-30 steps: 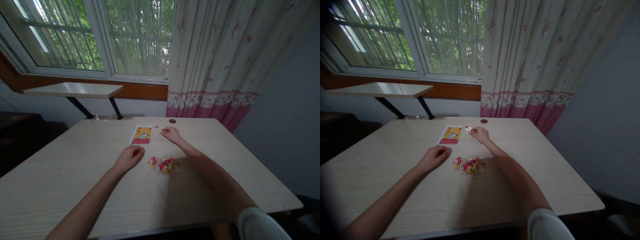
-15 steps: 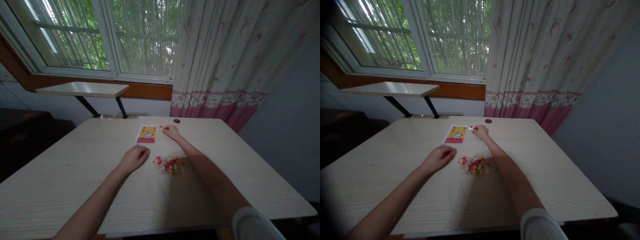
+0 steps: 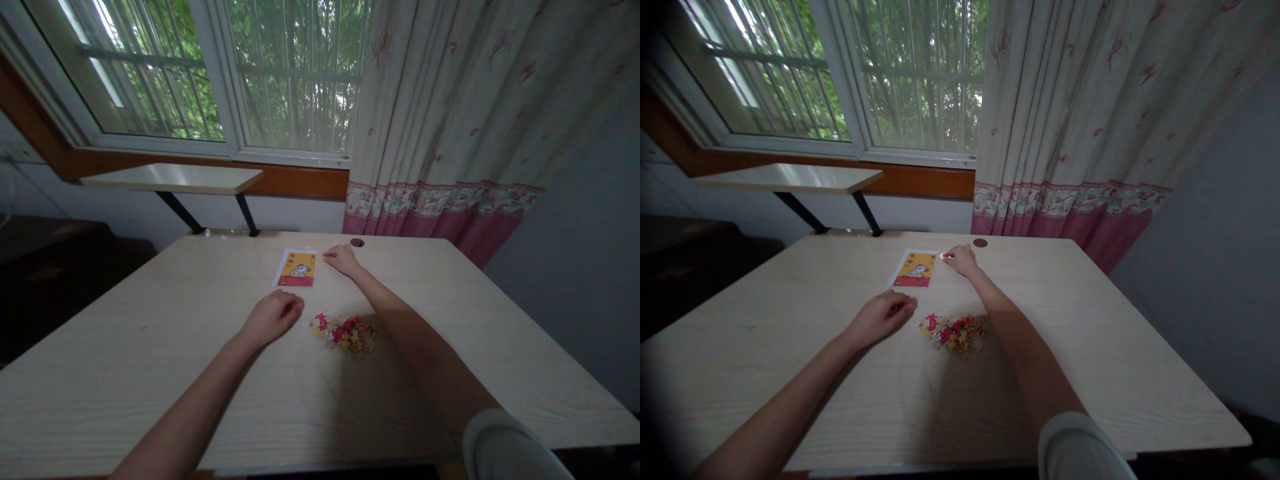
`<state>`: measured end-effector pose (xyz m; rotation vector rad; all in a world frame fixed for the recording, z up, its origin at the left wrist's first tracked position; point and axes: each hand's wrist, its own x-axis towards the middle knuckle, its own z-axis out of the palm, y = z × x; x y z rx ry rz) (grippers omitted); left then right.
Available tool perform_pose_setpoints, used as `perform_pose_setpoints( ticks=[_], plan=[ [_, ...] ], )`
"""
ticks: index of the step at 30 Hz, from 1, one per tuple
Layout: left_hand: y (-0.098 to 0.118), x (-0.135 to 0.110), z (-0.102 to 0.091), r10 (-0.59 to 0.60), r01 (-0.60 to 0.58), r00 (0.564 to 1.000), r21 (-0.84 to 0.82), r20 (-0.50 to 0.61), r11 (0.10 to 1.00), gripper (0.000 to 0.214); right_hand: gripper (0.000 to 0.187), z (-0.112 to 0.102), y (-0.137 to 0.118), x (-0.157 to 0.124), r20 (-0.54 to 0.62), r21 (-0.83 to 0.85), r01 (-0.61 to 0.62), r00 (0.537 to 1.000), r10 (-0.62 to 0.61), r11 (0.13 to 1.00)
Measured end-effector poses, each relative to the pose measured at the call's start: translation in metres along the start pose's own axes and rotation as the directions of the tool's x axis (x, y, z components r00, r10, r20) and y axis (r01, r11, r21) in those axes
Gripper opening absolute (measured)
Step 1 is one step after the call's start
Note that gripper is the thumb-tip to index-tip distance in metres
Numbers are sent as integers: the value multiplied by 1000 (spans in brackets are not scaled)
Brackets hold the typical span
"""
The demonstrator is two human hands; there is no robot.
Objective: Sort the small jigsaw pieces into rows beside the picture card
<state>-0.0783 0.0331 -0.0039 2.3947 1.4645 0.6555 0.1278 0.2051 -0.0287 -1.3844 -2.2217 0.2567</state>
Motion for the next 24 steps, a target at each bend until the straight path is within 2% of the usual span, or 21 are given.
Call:
perform_pose_setpoints(
  ticks=[8,12,19,24],
  plan=[
    [3,2,0,35,-36,999,37,12,999,24,20,-3,-9,-49,-12,25,100,995,-100,995],
    [3,1,1,48,-48,999,50,-3,998,23,18,-4,-20,-69,-57,24,93,994,-92,995],
    [3,2,1,46,-49,999,93,26,994,25,19,-5,-28,-73,-59,-6,37,998,-38,999],
    [3,2,2,53,-55,998,96,23,994,25,22,-8,-34,-76,-49,-71,54,997,-57,996]
  ],
)
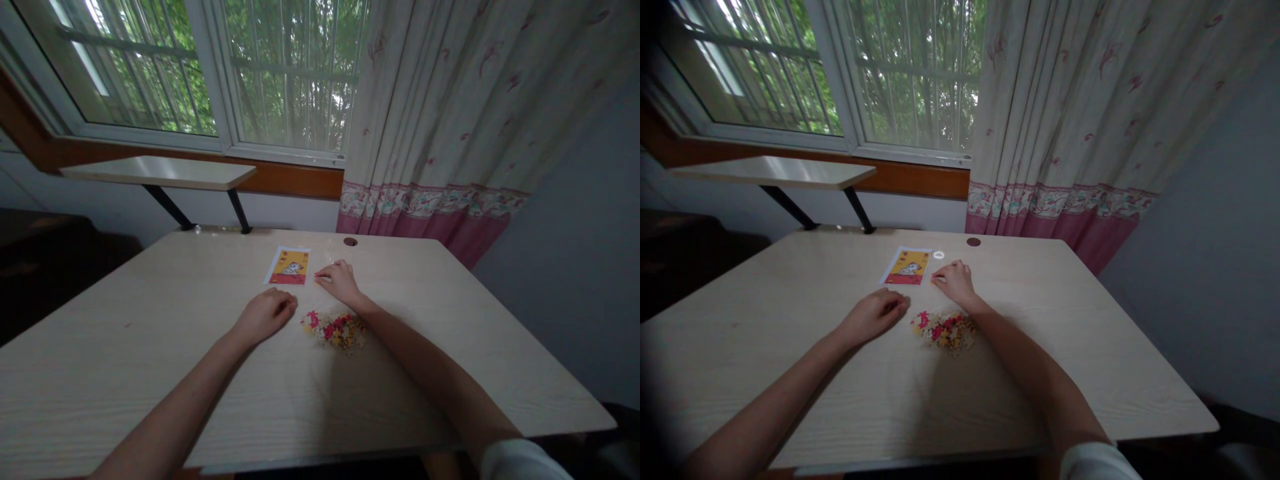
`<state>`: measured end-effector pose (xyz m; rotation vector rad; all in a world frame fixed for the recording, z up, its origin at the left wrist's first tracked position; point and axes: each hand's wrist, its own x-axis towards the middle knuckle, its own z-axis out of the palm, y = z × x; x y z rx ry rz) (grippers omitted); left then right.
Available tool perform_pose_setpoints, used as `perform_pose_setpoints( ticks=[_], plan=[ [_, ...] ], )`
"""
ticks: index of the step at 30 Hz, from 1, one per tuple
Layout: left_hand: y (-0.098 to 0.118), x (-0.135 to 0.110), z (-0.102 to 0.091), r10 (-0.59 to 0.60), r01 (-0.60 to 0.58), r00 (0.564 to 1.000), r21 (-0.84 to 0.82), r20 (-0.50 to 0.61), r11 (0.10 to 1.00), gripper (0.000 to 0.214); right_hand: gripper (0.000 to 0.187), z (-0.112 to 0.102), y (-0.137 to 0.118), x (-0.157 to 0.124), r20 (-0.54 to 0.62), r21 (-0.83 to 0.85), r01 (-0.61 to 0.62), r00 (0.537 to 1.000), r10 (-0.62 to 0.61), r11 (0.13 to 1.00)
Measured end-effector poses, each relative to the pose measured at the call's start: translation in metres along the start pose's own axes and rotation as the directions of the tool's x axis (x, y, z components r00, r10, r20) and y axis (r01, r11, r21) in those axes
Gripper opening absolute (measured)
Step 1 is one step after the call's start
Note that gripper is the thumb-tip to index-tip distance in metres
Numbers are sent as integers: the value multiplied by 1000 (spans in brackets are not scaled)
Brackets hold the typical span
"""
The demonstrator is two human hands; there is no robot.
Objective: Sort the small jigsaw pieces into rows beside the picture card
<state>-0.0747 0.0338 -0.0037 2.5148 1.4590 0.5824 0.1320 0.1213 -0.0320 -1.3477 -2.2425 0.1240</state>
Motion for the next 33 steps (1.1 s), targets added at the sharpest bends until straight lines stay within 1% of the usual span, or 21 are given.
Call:
perform_pose_setpoints(
  ticks=[7,16,21,25,29,33],
  plan=[
    [2,0,-2,5,-5,1000,28,1,1000,23,23,0,-12,-2,15,-35,73,997,-73,997],
    [1,0,0,6,-6,1000,31,-12,999,23,22,-1,-10,-2,7,-22,35,999,-35,999],
    [1,0,0,9,-9,1000,36,-6,999,24,21,-1,-12,-2,-3,-10,40,999,-40,999],
    [1,-1,0,7,-7,1000,42,-5,999,24,19,-1,-10,-1,-11,30,47,999,-47,998],
    [0,-1,-1,0,1,1000,33,-12,999,23,18,1,-5,-1,-45,80,16,999,-12,997],
    [0,-1,-2,-10,10,1000,25,-7,1000,24,17,1,-3,-1,-34,101,29,999,-26,994]
  ],
)
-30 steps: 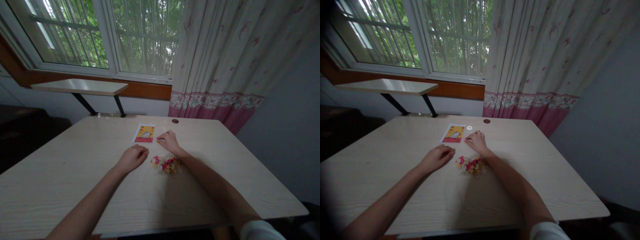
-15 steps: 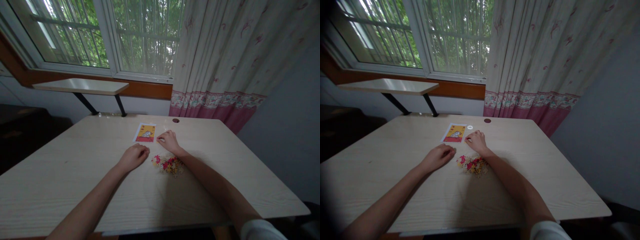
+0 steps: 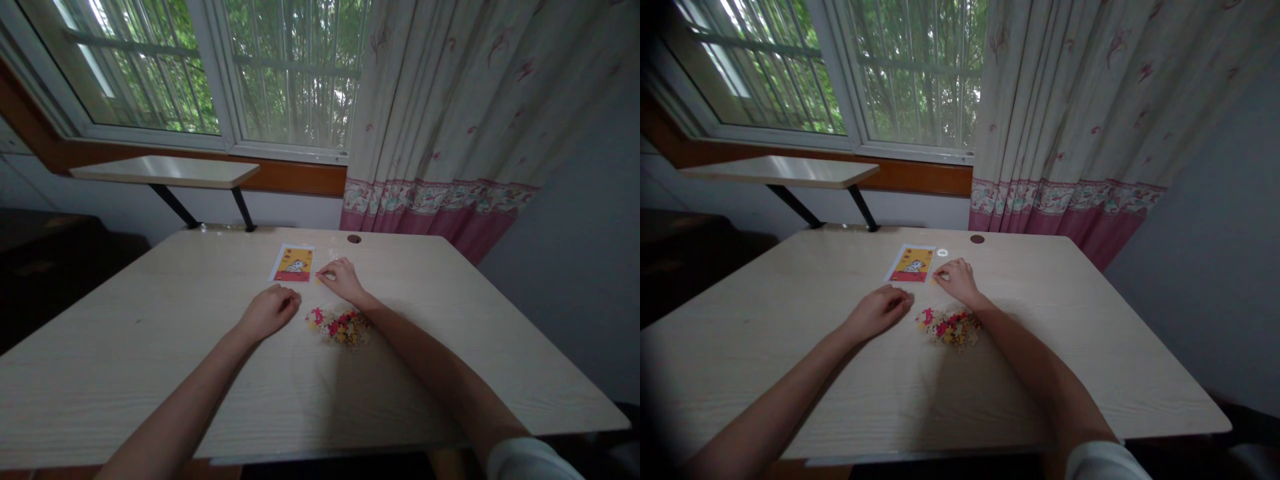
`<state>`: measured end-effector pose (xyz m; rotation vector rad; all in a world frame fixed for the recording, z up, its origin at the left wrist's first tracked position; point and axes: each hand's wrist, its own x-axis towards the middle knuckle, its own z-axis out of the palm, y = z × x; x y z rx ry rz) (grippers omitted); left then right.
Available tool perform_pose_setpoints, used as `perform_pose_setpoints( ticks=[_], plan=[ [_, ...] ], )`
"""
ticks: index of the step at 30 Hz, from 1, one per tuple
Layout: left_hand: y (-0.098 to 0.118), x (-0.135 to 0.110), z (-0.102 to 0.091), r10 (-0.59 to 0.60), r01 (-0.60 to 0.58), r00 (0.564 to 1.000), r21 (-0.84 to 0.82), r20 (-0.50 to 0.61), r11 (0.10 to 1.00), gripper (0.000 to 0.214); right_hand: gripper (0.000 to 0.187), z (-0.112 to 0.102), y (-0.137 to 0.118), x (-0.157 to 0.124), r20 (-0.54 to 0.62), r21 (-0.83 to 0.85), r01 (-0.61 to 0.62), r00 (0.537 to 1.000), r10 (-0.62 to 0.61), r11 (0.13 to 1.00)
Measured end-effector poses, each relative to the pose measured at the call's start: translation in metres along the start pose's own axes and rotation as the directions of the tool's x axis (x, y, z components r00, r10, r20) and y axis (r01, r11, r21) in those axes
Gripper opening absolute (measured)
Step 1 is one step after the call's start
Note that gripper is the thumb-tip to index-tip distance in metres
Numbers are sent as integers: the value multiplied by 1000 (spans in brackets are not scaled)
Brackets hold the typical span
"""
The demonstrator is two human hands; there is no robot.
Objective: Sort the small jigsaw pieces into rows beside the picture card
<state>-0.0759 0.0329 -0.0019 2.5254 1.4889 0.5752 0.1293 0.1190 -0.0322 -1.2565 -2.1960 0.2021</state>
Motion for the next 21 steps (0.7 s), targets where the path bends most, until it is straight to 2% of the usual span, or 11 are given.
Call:
perform_pose_setpoints(
  ticks=[5,12,21],
  plan=[
    [0,0,1,3,-3,1000,-10,0,1000,24,15,-2,-2,-1,39,-43,30,999,-28,999],
    [-1,-1,2,0,0,1000,-14,-7,1000,24,19,-2,-4,-1,68,-83,9,998,-4,997],
    [1,0,0,10,-10,1000,-4,3,1000,26,16,2,4,4,2,-41,-96,995,96,995]
  ],
)
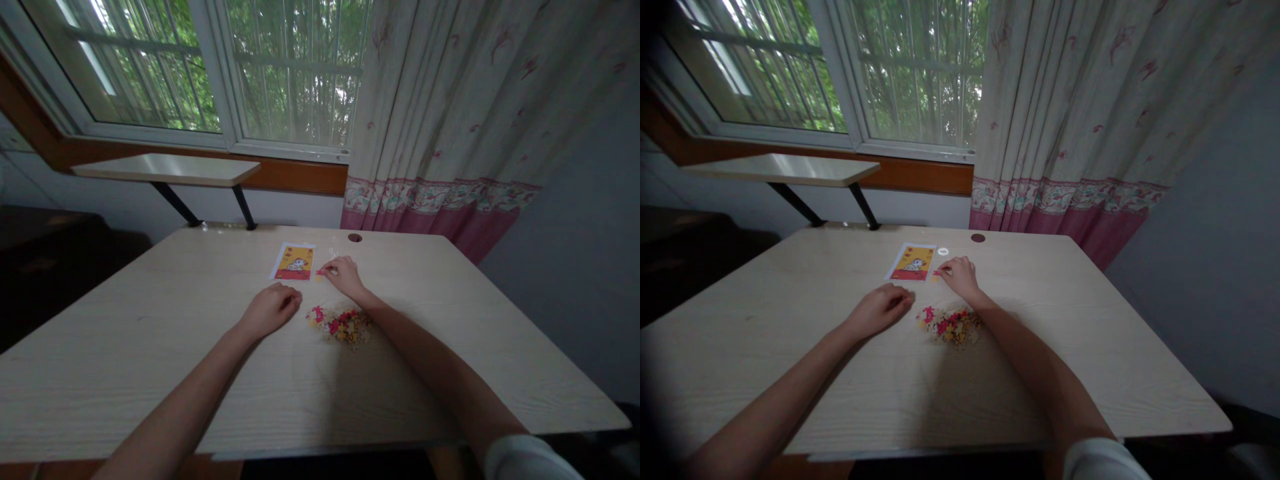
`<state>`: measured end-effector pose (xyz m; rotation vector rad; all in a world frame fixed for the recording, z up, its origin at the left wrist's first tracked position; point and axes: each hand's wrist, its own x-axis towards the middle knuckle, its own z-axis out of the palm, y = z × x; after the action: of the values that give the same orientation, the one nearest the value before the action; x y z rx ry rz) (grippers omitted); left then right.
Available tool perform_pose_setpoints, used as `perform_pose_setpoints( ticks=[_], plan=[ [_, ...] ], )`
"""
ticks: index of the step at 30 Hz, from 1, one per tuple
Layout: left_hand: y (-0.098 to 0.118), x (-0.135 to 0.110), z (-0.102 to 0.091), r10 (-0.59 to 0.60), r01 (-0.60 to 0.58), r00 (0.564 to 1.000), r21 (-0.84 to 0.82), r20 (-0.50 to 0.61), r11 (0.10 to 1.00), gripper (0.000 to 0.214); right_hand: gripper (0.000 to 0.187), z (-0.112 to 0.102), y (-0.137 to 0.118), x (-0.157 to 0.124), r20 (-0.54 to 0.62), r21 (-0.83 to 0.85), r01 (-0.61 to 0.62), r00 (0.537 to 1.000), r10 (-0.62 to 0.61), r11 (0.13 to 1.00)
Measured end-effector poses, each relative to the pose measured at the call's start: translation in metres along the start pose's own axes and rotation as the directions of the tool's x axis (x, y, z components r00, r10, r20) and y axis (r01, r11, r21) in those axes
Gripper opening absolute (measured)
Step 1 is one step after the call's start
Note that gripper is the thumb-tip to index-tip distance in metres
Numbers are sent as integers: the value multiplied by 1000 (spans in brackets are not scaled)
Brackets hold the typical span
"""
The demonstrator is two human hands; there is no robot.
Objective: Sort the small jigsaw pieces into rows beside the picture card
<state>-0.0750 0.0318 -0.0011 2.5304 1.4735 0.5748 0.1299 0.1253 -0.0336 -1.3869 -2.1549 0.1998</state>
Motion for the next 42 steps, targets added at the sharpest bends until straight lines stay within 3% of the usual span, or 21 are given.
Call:
perform_pose_setpoints(
  ticks=[20,26,32,37,42],
  plan=[
    [-1,0,1,-8,8,1000,15,2,1000,24,14,2,0,2,-3,-9,-31,1000,31,999],
    [1,0,0,-1,1,1000,15,2,1000,24,16,-7,7,4,-34,138,-43,998,48,989],
    [4,1,2,6,-5,1000,-53,4,999,24,21,-42,21,-15,146,402,-47,989,-14,914],
    [17,8,2,55,-49,997,-122,49,991,21,20,-75,23,-55,333,366,27,930,-158,930],
    [28,24,2,117,-92,982,-165,151,982,22,23,-82,24,-82,398,375,63,890,-222,925]
  ],
)
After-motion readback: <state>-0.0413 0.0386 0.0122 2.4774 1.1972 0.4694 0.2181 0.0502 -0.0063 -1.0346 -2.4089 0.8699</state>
